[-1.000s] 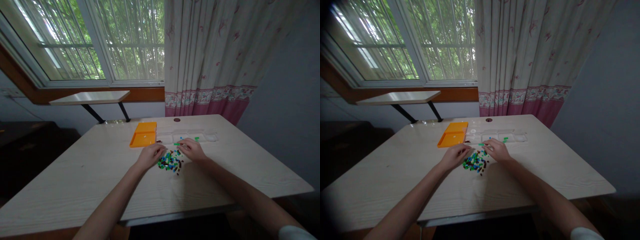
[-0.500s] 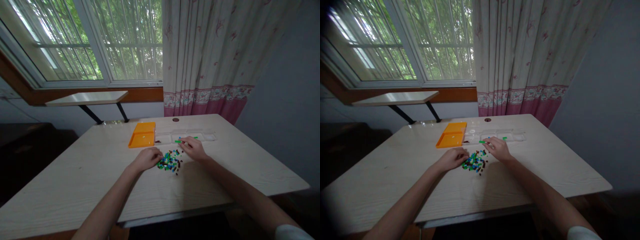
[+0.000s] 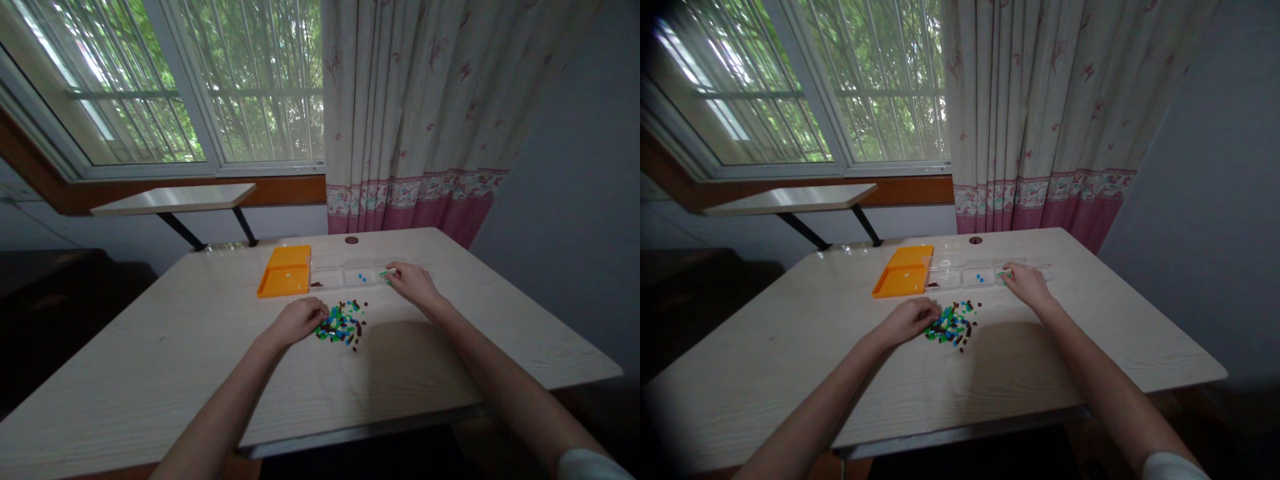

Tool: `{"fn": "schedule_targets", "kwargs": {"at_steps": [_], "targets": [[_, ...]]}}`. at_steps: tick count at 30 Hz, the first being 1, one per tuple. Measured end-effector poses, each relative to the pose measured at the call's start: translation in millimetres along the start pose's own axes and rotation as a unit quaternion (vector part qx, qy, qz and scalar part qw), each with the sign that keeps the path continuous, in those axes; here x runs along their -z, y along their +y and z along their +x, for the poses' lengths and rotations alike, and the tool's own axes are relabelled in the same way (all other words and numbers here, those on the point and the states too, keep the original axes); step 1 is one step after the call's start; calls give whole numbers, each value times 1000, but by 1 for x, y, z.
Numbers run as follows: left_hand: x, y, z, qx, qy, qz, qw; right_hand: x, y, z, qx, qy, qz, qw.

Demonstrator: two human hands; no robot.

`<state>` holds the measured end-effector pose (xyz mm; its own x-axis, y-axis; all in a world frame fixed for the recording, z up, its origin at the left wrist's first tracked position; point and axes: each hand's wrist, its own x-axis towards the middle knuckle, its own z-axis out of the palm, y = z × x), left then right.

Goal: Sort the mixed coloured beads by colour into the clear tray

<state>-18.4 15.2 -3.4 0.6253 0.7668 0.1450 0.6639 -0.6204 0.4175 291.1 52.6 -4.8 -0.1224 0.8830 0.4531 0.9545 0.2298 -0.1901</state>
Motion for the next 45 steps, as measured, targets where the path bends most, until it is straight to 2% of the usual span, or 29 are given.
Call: {"fn": "schedule_targets", "kwargs": {"at_steps": [3,6,12,17,25,36,45], "targets": [[0,0,0,2,6,-5,1000,-1,-3,-1,-3,5,8,1000],[1,0,0,3,10,0,1000,-1,-13,-5,24,2,29,999],[2,1,-1,-5,-4,23,1000,-13,-51,-17,127,-70,69,987],[-1,1,1,-17,-11,22,1000,-18,-74,-26,199,-87,87,972],[-3,2,1,-15,-9,29,999,-14,-78,-28,240,-99,105,960],[-3,7,2,-11,-5,47,999,-3,-94,-45,356,-147,200,901],[-2,10,1,-3,-7,51,999,-11,-96,-46,344,-119,155,918]]}}
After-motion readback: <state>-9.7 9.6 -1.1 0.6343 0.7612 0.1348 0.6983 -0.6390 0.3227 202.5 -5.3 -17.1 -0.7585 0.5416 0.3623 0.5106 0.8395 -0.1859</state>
